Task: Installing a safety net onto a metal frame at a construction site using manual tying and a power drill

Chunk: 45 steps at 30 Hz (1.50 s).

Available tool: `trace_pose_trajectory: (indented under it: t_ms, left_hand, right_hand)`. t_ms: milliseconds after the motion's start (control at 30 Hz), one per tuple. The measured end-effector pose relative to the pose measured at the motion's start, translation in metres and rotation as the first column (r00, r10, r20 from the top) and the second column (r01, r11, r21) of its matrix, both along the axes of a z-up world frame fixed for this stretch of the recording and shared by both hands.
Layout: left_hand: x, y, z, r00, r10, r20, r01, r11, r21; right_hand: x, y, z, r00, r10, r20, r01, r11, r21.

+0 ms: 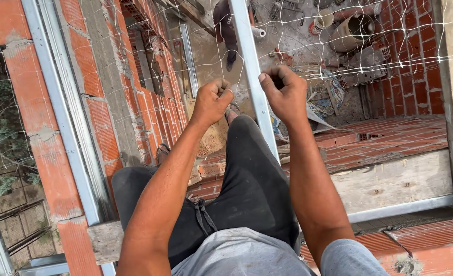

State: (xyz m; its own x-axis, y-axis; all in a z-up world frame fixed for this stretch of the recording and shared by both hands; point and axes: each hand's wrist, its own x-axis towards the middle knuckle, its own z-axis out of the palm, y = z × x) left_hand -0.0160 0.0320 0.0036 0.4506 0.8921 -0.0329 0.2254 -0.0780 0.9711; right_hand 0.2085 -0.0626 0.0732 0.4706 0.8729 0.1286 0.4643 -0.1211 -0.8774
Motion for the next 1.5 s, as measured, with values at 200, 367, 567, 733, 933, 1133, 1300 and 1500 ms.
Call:
trace_pose_trajectory:
  t_ms: [200,367,567,733,933,1133,1300,1500]
  left_hand:
    - [-0.006,0.005,0.015,0.99,-0.057,0.126,0.079,0.981,-0.18]
    - [-0.014,0.007,0.025,0.99,-0.075,0.116,0.092,0.985,-0.146]
    - [-0.024,0.001,0.055,0.994,-0.108,-0.01,0.108,0.988,0.107]
    - [-0.021,-0.002,0.052,0.995,-0.055,-0.087,0.077,0.958,0.277]
    - [-0.015,-0.001,0.046,0.989,-0.031,-0.148,0.079,0.94,0.333]
    - [-0.002,-0.011,0.029,0.881,0.219,-0.42,0.176,0.672,0.719]
    - [0.006,-0.014,-0.002,0.788,0.422,-0.449,0.255,0.441,0.861]
    - [0.005,-0.015,0.026,0.783,0.28,-0.555,0.241,0.686,0.686]
  right_hand:
    - [-0.065,-0.025,-0.044,0.857,0.12,-0.501,-0.177,0.982,-0.068]
    - [-0.064,-0.01,-0.046,0.872,0.14,-0.469,-0.199,0.977,-0.078]
    - [-0.049,-0.012,-0.045,0.982,0.072,-0.177,-0.087,0.993,-0.082]
    - [-0.054,-0.015,-0.027,0.996,0.031,0.084,-0.024,0.996,-0.089]
    - [-0.052,-0.012,-0.033,0.921,0.023,0.389,0.025,0.993,-0.118]
    - [-0.059,-0.008,-0.027,0.818,0.028,0.574,0.03,0.995,-0.092]
    - [-0.057,-0.001,-0.019,0.718,-0.002,0.696,0.038,0.999,-0.038]
    - [-0.042,0.017,-0.009,0.574,0.05,0.817,-0.309,0.938,0.16]
